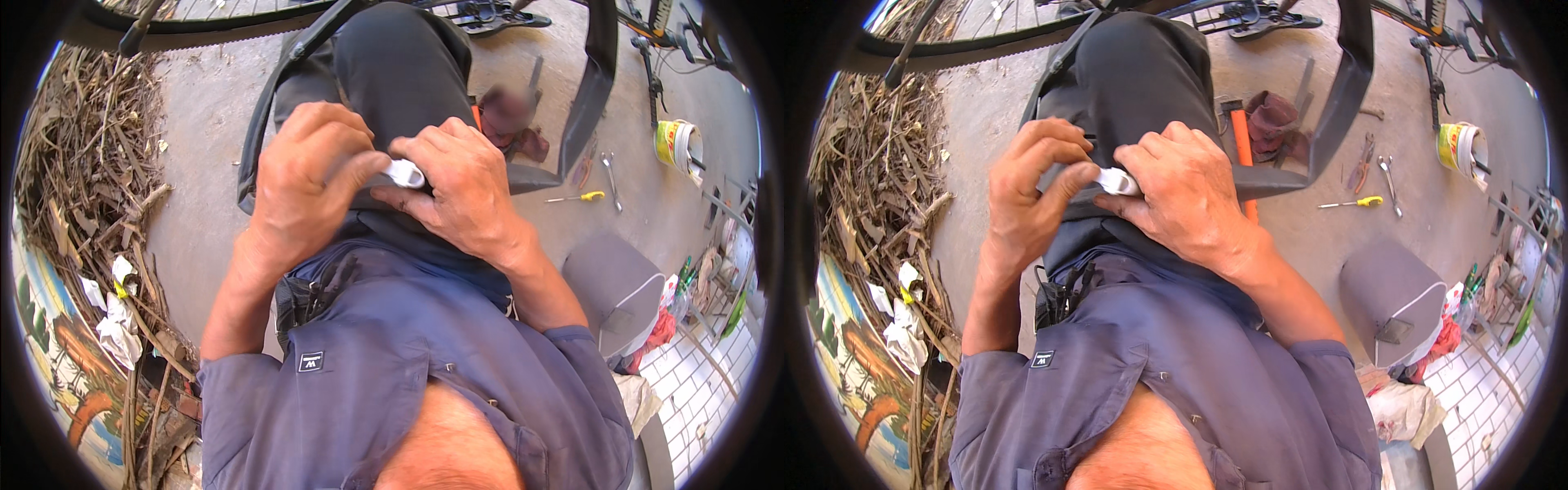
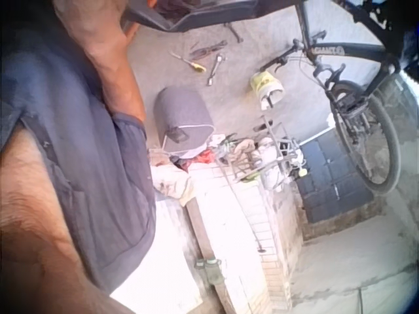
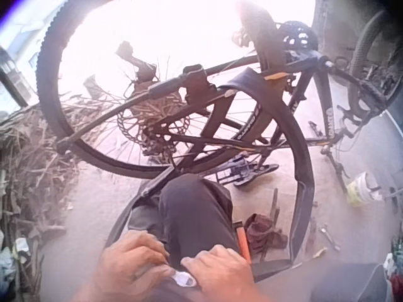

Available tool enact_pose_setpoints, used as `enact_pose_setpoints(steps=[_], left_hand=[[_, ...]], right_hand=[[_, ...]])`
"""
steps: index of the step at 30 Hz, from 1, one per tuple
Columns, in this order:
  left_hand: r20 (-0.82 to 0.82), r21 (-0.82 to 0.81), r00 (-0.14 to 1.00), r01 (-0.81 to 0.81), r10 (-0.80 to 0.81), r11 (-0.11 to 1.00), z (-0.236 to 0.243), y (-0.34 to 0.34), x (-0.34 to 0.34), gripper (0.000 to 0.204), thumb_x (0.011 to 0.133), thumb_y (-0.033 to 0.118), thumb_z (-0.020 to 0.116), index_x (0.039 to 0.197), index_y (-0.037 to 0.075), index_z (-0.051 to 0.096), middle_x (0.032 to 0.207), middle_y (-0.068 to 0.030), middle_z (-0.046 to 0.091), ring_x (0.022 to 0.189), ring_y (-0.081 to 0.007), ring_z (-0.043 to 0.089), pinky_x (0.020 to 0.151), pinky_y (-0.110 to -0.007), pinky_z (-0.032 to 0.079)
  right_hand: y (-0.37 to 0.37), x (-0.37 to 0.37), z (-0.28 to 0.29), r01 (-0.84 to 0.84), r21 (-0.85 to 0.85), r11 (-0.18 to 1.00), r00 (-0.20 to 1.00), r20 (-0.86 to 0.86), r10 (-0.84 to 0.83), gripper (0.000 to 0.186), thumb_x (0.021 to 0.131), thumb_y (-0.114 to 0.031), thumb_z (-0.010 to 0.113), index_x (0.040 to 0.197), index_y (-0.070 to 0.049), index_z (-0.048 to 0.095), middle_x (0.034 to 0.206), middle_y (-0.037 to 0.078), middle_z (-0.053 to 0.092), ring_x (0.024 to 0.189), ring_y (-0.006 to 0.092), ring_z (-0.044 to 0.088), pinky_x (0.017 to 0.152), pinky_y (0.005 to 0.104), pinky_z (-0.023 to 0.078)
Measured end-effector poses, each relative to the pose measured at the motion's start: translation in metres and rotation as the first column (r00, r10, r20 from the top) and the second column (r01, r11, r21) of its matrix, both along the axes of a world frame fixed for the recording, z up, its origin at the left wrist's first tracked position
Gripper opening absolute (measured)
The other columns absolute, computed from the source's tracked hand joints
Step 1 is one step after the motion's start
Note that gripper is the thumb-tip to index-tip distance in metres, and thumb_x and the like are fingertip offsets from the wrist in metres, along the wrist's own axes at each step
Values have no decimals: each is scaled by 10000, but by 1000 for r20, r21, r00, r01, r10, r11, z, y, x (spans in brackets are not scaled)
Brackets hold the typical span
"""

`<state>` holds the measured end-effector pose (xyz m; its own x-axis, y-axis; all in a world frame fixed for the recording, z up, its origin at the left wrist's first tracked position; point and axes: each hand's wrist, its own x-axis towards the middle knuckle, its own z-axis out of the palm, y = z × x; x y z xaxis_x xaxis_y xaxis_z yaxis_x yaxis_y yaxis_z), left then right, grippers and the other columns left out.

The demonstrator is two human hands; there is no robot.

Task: The person repairs a punctured bicycle inner tube by applying a patch to the damaged area. They use a hand pump to inflate the tube, then remove the valve cap and inspect the patch to ensure it is secure.

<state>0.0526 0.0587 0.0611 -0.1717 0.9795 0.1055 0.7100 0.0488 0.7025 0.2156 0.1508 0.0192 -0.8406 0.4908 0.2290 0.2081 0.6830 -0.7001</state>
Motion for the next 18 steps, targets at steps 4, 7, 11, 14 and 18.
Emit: enact_pose_setpoints(steps=[4,7,11,14,18], left_hand=[[-195,23,981,12,-7,1000,10,-7,2,225,703,121,763,826,7,613,828,-102,570,715,-243,569,640,-330,464],[-126,-55,991,-47,40,997,15,-16,7,371,646,254,826,824,14,605,764,-92,544,581,-215,550,492,-303,448],[-171,-220,984,-84,46,972,21,-24,9,443,612,338,838,813,33,588,687,-66,511,550,-207,539,491,-315,451],[-117,-298,991,-102,69,949,21,-25,11,488,592,382,839,794,27,572,690,-75,510,538,-218,533,486,-322,444],[-61,-386,990,-138,125,912,13,-25,10,565,565,417,854,797,2,547,623,-92,509,526,-214,519,487,-320,433]], right_hand=[[-1,-5,-2,-34,94,995,999,37,30,234,626,-189,751,711,-90,557,695,41,497,692,237,484,615,357,393],[-2,-7,4,-66,85,994,995,87,58,242,611,-193,735,707,-88,539,705,48,496,705,240,490,613,361,389],[-5,-15,2,-148,32,988,987,66,146,239,617,-213,721,730,-81,555,709,51,508,706,241,501,614,356,388],[-5,-18,0,-205,14,979,977,67,203,205,635,-210,679,707,-78,539,681,52,498,671,236,493,601,347,384],[-6,-22,-7,-214,51,975,973,102,208,159,654,-191,625,663,-84,509,645,49,480,638,227,481,585,339,378]])
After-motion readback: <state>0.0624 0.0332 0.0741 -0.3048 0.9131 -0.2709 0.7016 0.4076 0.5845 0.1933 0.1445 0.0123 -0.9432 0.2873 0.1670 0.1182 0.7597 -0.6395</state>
